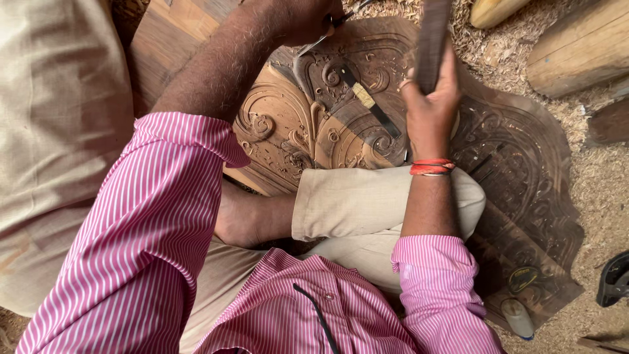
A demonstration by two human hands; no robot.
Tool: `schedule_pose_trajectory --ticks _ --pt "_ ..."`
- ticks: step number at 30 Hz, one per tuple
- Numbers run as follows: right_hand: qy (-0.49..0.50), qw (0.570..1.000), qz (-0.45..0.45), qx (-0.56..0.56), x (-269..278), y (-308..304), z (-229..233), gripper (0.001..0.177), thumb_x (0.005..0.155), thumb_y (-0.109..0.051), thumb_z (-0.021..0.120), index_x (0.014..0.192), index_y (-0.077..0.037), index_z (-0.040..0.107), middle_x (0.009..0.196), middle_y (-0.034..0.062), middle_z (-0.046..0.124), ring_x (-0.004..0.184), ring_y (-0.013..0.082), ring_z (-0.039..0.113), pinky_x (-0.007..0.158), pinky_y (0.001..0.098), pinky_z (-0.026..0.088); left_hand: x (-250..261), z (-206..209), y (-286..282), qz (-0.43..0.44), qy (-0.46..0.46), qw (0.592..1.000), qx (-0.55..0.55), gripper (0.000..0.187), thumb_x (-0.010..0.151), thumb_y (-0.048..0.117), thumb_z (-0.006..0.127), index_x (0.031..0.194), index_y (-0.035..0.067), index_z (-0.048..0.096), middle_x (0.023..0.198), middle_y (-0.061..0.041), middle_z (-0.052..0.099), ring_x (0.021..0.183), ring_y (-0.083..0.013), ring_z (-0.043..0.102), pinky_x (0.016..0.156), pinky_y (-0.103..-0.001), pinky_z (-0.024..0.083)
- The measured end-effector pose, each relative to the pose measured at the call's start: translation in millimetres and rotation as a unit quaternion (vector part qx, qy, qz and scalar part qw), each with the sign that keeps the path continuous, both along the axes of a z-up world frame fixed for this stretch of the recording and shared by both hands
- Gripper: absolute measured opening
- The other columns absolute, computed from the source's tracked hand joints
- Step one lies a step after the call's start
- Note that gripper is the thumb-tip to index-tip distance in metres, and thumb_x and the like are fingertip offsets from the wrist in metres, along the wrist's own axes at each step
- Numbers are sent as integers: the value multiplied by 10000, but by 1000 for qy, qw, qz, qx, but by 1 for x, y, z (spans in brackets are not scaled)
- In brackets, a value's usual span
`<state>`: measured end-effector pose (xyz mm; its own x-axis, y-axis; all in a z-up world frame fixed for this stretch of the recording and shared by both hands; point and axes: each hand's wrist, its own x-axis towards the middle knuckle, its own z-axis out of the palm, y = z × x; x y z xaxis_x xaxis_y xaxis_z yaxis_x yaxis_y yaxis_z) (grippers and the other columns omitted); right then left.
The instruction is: The person sits cross-legged on the floor and carves intricate floral patterns into a large piece of wood using a chisel and a wooden mallet. They repeatedly strike the chisel to shape the wood and occasionally use a small tool to clear away wood shavings.
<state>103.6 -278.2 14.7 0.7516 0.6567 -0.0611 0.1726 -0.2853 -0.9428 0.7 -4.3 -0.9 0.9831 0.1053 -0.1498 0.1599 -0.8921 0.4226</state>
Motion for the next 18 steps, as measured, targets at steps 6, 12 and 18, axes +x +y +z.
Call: schedule_pose_trajectory --ticks 6,12,18 --pt "-83 966 42 -241 -2 -1 12 893 854 82 657 1642 -119 286 1318 45 659 674 78 600 552 251 538 -1 -8 1 -12 -28 998 51 214 1018 250 672 1197 182 766 881 -38 779 633 -190 714 508 -360 598" --pt "39 999 -3 20 4 4 -7 839 958 161 642 1692 -61 302 1352 111 610 1009 105 674 893 252 631 -10 -10 3 18 -65 997 39 216 1000 260 693 1189 194 773 888 -32 779 638 -186 713 512 -358 591" --pt "-103 991 73 -52 4 -7 -7 810 927 141 661 1655 -51 362 1469 128 633 1153 153 708 908 265 614 -9 -22 2 12 -80 997 2 157 1046 220 694 1160 154 779 901 -50 777 640 -189 710 522 -353 590"
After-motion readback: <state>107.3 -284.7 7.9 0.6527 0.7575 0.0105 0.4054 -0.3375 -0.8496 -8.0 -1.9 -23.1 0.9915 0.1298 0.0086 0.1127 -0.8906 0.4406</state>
